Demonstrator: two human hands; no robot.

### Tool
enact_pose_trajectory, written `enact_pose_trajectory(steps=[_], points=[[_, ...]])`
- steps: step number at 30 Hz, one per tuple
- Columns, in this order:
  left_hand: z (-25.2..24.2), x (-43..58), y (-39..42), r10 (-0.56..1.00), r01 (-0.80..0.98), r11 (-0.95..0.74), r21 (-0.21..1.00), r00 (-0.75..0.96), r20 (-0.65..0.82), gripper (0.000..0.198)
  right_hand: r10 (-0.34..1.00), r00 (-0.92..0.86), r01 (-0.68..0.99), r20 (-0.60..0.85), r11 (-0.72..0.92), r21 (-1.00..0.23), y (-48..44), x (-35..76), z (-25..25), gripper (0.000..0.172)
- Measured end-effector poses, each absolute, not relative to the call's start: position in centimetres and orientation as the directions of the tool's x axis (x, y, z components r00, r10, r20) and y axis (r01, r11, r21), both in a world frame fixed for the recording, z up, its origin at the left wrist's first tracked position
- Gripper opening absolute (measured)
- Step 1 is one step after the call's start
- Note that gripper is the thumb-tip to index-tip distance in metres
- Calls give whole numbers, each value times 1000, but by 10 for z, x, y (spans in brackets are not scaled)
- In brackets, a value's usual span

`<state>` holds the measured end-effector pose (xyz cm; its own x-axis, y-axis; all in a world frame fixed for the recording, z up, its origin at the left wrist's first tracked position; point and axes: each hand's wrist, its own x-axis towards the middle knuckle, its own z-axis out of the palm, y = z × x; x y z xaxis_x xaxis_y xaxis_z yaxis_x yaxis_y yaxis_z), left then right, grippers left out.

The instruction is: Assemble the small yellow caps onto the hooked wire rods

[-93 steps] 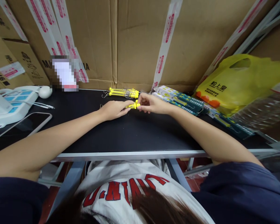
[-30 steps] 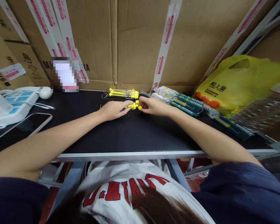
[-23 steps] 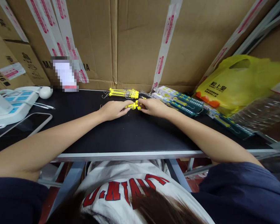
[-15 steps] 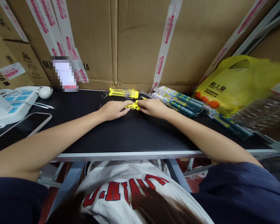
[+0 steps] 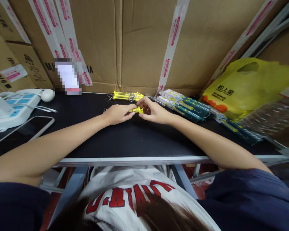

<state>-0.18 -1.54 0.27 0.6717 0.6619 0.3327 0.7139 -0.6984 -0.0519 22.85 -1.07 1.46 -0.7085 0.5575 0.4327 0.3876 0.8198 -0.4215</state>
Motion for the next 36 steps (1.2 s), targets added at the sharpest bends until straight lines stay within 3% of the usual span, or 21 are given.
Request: enact_pose_trajectory(steps=[6,18,24,30,33,36], points=[[4,0,-18,661,710,-703,-48,677,325,38,560,-680,416,474,827,-379,-10,225,11,23],[5,-2,-18,641,685,-728,-4,683,350,41,552,-680,418,482,833,-362,-10,226,13,22],[3,0,-19,611,695,-719,16,621,490,41,666,-547,348,508,732,-585,-5,223,6,31],[2,0,-18,632,748,-664,9,554,541,40,811,-517,123,276,389,-913,-8,214,0,44],[2,1,-18,638,755,-655,32,530,558,39,836,-522,20,170,212,-977,-15,210,0,48],[2,1,-19,634,753,-657,44,520,573,40,836,-522,26,169,213,-977,-18,207,-2,43]])
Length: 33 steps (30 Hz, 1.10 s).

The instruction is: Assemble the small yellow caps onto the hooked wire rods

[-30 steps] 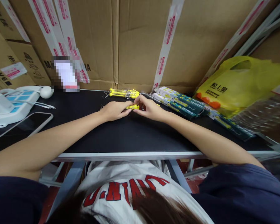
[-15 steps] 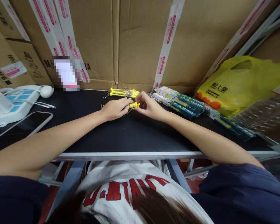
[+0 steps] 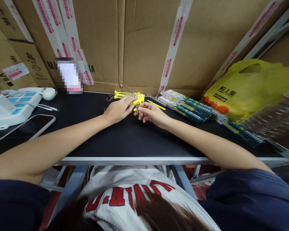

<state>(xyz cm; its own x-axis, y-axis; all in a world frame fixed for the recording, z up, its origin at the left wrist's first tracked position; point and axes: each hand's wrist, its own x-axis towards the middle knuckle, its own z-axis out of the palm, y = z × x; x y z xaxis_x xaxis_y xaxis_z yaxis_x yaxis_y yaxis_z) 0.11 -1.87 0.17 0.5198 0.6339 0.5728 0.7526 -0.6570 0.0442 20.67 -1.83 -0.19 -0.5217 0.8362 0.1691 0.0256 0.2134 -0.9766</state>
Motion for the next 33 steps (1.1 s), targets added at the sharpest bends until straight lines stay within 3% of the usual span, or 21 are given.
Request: enact_pose_trajectory(steps=[4,10,17,28,31,33], points=[[2,1,-19,658,765,-641,56,511,553,43,778,-536,167,327,478,-863,-22,205,-6,38],[3,3,-21,710,816,-577,16,492,503,46,660,-547,399,515,747,-532,-29,207,-7,21],[3,3,-21,720,830,-555,-48,509,472,44,629,-595,519,502,776,-358,-26,211,-5,14],[5,3,-23,765,859,-500,-110,498,409,43,488,-707,502,512,856,-122,-15,219,-10,14],[5,2,-21,761,853,-513,-98,505,407,42,480,-715,499,509,860,-109,-10,220,-11,14],[5,1,-21,761,849,-521,-85,507,405,41,497,-703,487,508,858,-166,-9,220,-11,13]])
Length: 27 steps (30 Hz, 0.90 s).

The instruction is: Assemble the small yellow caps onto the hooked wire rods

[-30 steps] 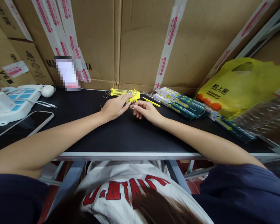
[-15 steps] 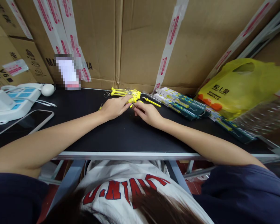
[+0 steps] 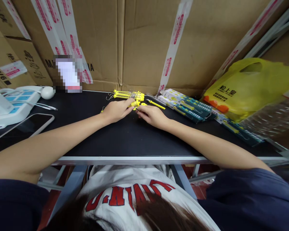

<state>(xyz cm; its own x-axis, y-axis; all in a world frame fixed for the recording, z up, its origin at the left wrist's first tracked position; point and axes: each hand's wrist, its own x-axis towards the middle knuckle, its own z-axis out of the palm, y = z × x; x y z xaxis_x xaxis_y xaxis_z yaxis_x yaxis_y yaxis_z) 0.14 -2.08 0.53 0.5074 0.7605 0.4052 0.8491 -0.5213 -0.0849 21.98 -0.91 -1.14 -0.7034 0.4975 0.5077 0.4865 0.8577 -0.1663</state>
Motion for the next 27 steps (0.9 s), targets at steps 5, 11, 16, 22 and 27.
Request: enact_pose_trajectory(steps=[5,11,16,22,27], points=[[7,2,-20,721,823,-568,1,497,483,41,508,-640,360,576,861,-360,-15,216,-9,19],[6,0,-16,693,797,-598,90,457,558,38,647,-400,183,650,751,-635,-19,210,-9,27],[4,1,-18,665,767,-638,70,502,553,34,679,-349,131,646,717,-684,-11,208,-10,40],[4,4,-23,625,712,-700,48,579,523,29,657,-499,107,565,693,-713,-15,209,-11,40],[6,4,-20,570,626,-774,98,621,538,27,631,-470,124,617,740,-662,-17,209,-16,36]])
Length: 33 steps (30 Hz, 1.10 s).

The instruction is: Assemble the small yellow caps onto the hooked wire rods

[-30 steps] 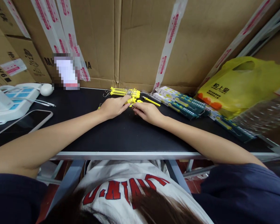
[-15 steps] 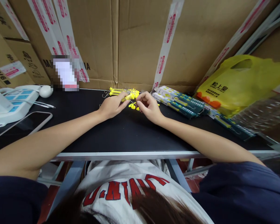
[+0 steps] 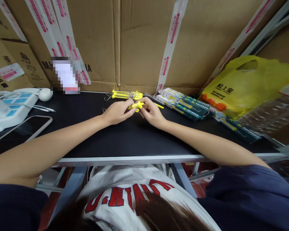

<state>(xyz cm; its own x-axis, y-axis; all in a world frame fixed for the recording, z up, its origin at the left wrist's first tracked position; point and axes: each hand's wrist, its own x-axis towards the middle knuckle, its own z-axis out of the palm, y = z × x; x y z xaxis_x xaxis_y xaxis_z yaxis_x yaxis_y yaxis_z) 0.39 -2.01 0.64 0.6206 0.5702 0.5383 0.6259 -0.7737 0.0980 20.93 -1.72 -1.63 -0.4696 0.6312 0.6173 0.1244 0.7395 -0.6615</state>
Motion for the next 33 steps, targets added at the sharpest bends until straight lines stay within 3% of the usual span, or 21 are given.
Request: enact_pose_trajectory(steps=[5,10,17,27,33], points=[[6,4,-20,545,589,-798,129,612,574,28,693,-464,72,552,650,-756,-22,204,-13,40],[4,4,-21,597,667,-740,82,595,539,34,755,-445,68,482,565,-822,-21,201,-15,47],[3,4,-24,640,740,-672,-2,583,500,39,773,-446,169,452,568,-805,-14,202,-19,51],[1,9,-29,688,805,-593,31,486,538,42,781,-424,158,459,563,-812,-14,199,-12,48],[5,5,-24,645,735,-676,63,548,533,39,745,-462,167,481,606,-778,-16,203,-8,43]])
